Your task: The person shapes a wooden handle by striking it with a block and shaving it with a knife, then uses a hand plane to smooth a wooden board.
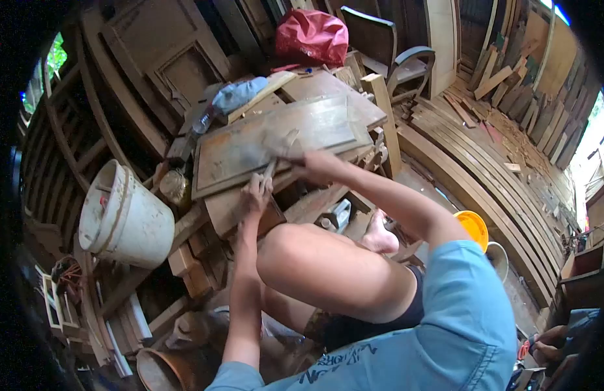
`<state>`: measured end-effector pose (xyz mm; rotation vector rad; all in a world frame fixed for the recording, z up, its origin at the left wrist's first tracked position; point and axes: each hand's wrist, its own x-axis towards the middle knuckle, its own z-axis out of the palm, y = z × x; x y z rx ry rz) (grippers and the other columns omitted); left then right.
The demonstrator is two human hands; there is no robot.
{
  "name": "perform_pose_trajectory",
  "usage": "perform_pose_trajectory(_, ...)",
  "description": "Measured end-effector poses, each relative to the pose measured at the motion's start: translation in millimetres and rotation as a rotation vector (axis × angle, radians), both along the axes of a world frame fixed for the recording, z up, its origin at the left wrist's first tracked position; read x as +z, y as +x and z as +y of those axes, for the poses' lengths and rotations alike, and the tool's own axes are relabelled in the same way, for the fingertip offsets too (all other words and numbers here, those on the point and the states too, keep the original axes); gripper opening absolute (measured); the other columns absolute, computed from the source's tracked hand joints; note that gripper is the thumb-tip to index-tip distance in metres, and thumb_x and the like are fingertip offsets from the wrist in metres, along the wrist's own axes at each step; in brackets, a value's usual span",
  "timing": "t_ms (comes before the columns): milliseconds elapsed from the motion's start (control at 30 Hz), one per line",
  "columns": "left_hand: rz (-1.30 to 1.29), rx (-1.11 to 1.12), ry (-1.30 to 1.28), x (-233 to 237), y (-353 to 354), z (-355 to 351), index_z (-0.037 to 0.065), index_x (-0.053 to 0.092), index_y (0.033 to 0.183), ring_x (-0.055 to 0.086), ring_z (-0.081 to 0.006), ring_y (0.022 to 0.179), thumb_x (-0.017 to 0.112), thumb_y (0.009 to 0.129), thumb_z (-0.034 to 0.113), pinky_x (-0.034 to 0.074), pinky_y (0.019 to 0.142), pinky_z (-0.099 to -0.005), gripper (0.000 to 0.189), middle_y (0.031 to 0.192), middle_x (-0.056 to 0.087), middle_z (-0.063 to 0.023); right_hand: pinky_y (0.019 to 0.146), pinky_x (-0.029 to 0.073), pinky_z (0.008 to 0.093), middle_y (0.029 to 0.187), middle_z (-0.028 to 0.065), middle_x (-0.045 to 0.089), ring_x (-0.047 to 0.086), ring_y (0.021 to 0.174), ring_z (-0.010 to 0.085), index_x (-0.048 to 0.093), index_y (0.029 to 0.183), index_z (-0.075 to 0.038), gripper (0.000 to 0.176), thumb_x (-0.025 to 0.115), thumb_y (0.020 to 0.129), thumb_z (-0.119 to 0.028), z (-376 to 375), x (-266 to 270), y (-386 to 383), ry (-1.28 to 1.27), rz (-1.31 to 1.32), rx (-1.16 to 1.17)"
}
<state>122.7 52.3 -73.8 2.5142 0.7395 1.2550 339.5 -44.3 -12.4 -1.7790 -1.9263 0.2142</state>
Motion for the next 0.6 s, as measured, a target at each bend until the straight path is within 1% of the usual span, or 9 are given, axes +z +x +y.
perform_pose_trajectory(33, -0.005, 0.007, 0.041, 3, 2, 4, 0.006, 0.049, 0.083, 0.061, -0.043, 0.069, 0.06, 0.09, 0.027, 0.046, 0.052, -0.0505, 0.025, 0.071, 0.059, -0.0238, 0.079, 0.052, 0.0468, 0.097, 0.0189, 0.067, 0.065, 0.088, 0.0375, 0.06, 0.125, -0.024, 0.041, 0.056, 0.086, -0.035, -3, 3, -3, 0.127, -0.115, 0.202)
perform_pose_trajectory(100, 0.166, 0.067, 0.123, -4, 1, 4, 0.007, 0.048, 0.085, 0.061, -0.0429, 0.067, 0.061, 0.09, 0.027, 0.047, 0.051, -0.0502, 0.024, 0.072, 0.06, -0.022, 0.08, 0.051, 0.0474, 0.095, 0.0236, 0.066, 0.066, 0.087, 0.0357, 0.047, 0.138, -0.031, 0.054, 0.057, 0.085, -0.039, 13, -8, 24, -0.191, -0.067, -0.05)
perform_pose_trajectory(200, 0.099, 0.002, 0.07, 9, 3, -8, 0.006, 0.047, 0.085, 0.06, -0.0413, 0.066, 0.057, 0.091, 0.027, 0.048, 0.053, -0.0502, 0.024, 0.072, 0.057, -0.0201, 0.079, 0.051, 0.0493, 0.093, 0.0243, 0.066, 0.066, 0.084, 0.0384, 0.056, 0.129, -0.023, 0.046, 0.055, 0.086, -0.039, 0, 15, 5, -0.229, 0.129, -0.277)
perform_pose_trajectory(300, 0.102, -0.04, 0.141, 15, -1, -5, 0.006, 0.048, 0.088, 0.06, -0.0413, 0.071, 0.059, 0.089, 0.024, 0.049, 0.058, -0.0489, 0.021, 0.081, 0.057, -0.0204, 0.071, 0.053, 0.047, 0.086, 0.0223, 0.066, 0.065, 0.077, 0.0376, 0.059, 0.126, -0.029, 0.043, 0.056, 0.084, -0.035, -21, -13, 8, -0.055, -0.195, 0.021)
perform_pose_trajectory(367, 0.097, -0.096, 0.098, 11, 2, -5, 0.004, 0.048, 0.092, 0.058, -0.042, 0.07, 0.06, 0.088, 0.019, 0.047, 0.059, -0.0496, 0.02, 0.08, 0.056, -0.021, 0.076, 0.052, 0.0488, 0.092, 0.0257, 0.065, 0.066, 0.086, 0.0375, 0.048, 0.137, -0.027, 0.053, 0.056, 0.085, -0.039, -27, 48, 7, -0.389, 0.249, -0.351)
perform_pose_trajectory(433, 0.032, -0.085, 0.041, 10, 1, -8, 0.003, 0.046, 0.095, 0.057, -0.0429, 0.075, 0.057, 0.09, 0.017, 0.046, 0.062, -0.0508, 0.019, 0.084, 0.054, -0.0225, 0.078, 0.053, 0.0483, 0.094, 0.0272, 0.065, 0.066, 0.087, 0.0371, 0.048, 0.137, -0.029, 0.052, 0.055, 0.085, -0.037, -10, 7, 24, -0.236, 0.059, -0.415)
perform_pose_trajectory(500, -0.014, -0.023, 0.068, 8, -1, 0, 0.002, 0.045, 0.096, 0.056, -0.0434, 0.078, 0.055, 0.091, 0.018, 0.045, 0.064, -0.0511, 0.019, 0.087, 0.053, -0.0237, 0.081, 0.052, 0.0484, 0.096, 0.0282, 0.064, 0.065, 0.088, 0.0374, 0.048, 0.137, -0.029, 0.052, 0.055, 0.085, -0.035, -36, -13, 18, -0.064, -0.015, -0.226)
perform_pose_trajectory(533, -0.057, 0.038, 0.06, 5, -4, 1, 0.002, 0.044, 0.097, 0.056, -0.0438, 0.082, 0.053, 0.093, 0.018, 0.045, 0.065, -0.0513, 0.019, 0.09, 0.052, -0.0248, 0.083, 0.051, 0.0478, 0.097, 0.0275, 0.065, 0.065, 0.088, 0.0378, 0.048, 0.137, -0.028, 0.053, 0.056, 0.085, -0.035, -46, 3, 19, -0.168, -0.184, -0.189)
perform_pose_trajectory(600, -0.024, 0.012, -0.028, -1, -3, 1, 0.001, 0.043, 0.101, 0.054, -0.0456, 0.084, 0.051, 0.094, 0.02, 0.043, 0.068, -0.0517, 0.022, 0.093, 0.052, -0.0261, 0.08, 0.052, 0.0467, 0.093, 0.0245, 0.066, 0.065, 0.087, 0.0372, 0.049, 0.136, -0.029, 0.05, 0.055, 0.087, -0.036, -53, 23, 31, -0.281, 0.035, -0.287)
